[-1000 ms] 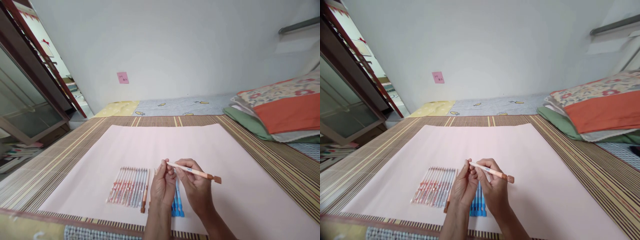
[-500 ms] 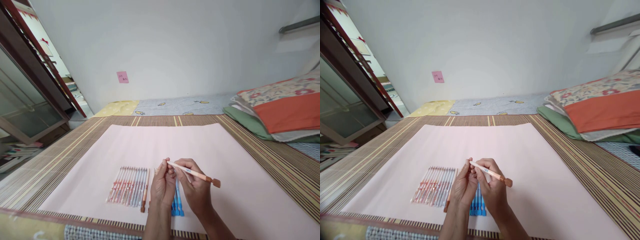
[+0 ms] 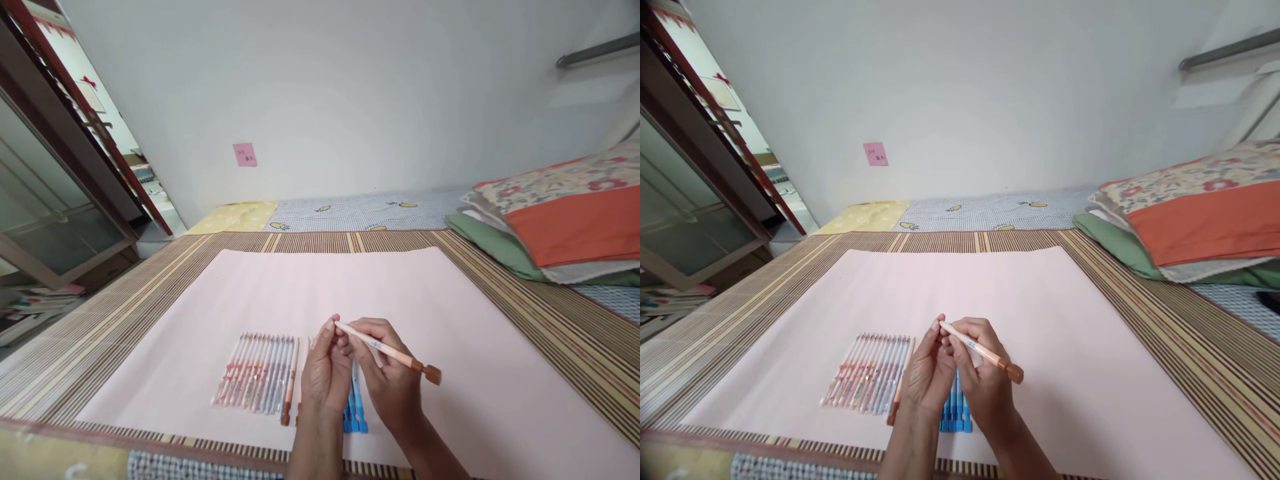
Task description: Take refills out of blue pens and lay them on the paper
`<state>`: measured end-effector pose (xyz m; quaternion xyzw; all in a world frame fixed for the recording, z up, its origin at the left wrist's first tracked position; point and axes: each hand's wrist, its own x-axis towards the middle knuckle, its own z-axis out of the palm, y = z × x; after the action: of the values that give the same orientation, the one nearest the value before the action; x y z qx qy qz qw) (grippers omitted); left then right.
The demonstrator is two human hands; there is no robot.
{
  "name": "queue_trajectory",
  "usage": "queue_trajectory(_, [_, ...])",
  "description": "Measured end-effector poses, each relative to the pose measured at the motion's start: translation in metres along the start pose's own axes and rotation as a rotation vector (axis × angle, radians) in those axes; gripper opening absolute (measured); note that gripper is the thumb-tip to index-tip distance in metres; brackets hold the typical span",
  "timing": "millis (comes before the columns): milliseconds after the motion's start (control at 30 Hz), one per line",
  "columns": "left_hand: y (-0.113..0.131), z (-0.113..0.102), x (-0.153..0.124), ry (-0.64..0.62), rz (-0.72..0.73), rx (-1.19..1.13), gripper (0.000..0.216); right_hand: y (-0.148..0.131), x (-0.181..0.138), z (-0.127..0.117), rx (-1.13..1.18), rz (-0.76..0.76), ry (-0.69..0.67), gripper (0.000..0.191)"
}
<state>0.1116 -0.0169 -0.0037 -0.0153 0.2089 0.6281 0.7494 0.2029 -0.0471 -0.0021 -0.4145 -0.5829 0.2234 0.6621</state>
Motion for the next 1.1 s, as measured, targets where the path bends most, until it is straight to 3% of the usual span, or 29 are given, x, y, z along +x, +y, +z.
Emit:
queue_trajectory(167, [-0.001,0.005,-0.004,-0.056,0.108,0.096,0.012,-0.001,0.003,0.001,0.077,0.070,0.073,0.009])
queue_trajectory(267, [-0.002,0.009,-0.006,-0.021,0.123,0.120,0.011,-0.003,0.006,0.001,0.128,0.145,0.119,0.010])
queue_trajectory(533, [-0.005,0.004,-0.002,0.021,0.104,0.093,0.014,0.007,0.007,0.001,0.206,0.280,0.164,0.022])
queue_trajectory(900, [-0.006,-0.004,0.005,0.039,0.110,0.181,0.009,0.010,0.008,-0.001,0.200,0.314,0.169,0.025])
queue_trajectory(1033, [0.001,-0.005,0.007,0.107,0.060,0.206,0.014,0.014,0.012,-0.006,0.200,0.313,0.209,0.025])
queue_trajectory(1100, [0.006,-0.006,0.007,0.081,0.002,0.112,0.027,0.019,0.014,-0.009,0.218,0.318,0.239,0.024])
